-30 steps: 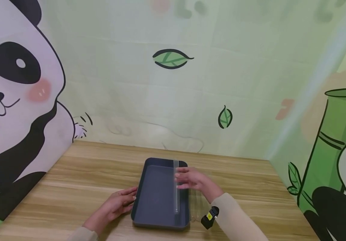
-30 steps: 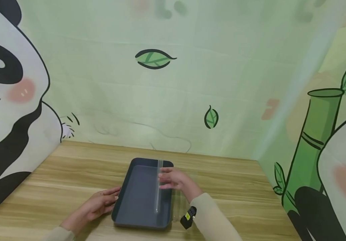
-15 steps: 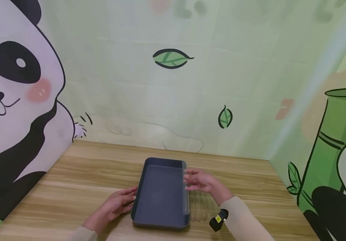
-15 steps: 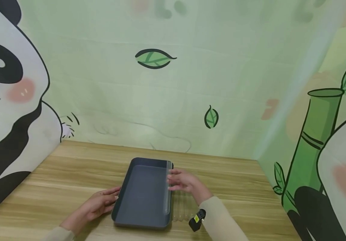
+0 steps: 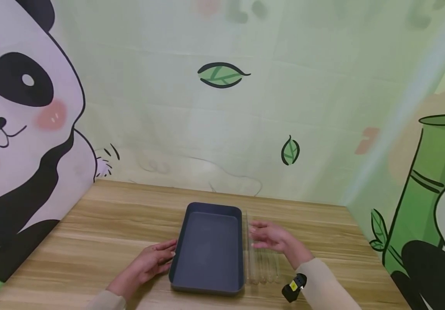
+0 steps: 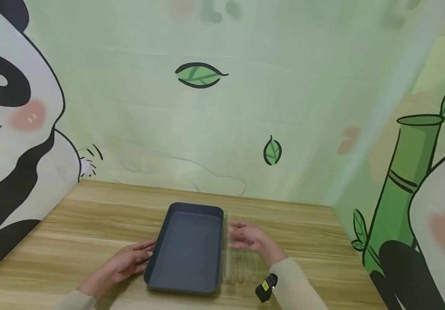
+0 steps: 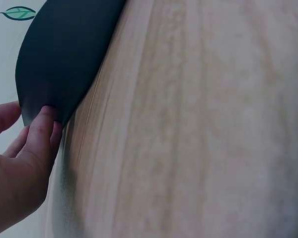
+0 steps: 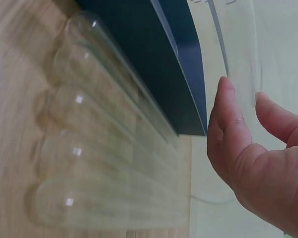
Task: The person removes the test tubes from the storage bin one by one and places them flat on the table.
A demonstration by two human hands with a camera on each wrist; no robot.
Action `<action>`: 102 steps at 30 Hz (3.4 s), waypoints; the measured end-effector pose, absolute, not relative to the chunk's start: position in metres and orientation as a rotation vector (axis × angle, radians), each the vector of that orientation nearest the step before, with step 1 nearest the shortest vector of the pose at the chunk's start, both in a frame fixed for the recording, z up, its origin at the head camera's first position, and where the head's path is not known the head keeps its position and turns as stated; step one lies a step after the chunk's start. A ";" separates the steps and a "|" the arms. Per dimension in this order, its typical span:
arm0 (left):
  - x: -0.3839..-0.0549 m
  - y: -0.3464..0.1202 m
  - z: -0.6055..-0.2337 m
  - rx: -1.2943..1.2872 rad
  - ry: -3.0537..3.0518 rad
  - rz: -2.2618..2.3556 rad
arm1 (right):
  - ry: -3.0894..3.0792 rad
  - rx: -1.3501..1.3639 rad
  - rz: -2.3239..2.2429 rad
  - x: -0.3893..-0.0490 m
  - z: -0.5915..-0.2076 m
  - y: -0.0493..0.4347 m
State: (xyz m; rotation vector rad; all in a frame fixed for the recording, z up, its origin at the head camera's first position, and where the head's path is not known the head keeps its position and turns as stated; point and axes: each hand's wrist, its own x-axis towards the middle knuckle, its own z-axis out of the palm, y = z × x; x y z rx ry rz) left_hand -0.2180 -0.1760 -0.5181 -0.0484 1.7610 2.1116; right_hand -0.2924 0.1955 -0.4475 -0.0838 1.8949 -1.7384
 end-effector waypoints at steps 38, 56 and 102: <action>-0.219 -0.177 -0.517 -0.054 1.768 2.098 | 1.966 0.053 -1.709 -0.290 -0.450 0.275; -0.218 -0.176 -0.519 -0.053 1.774 2.100 | 2.104 0.177 -1.634 -0.302 -0.470 0.273; -0.217 -0.176 -0.518 -0.065 1.754 2.119 | 2.348 0.299 -1.546 -0.299 -0.477 0.246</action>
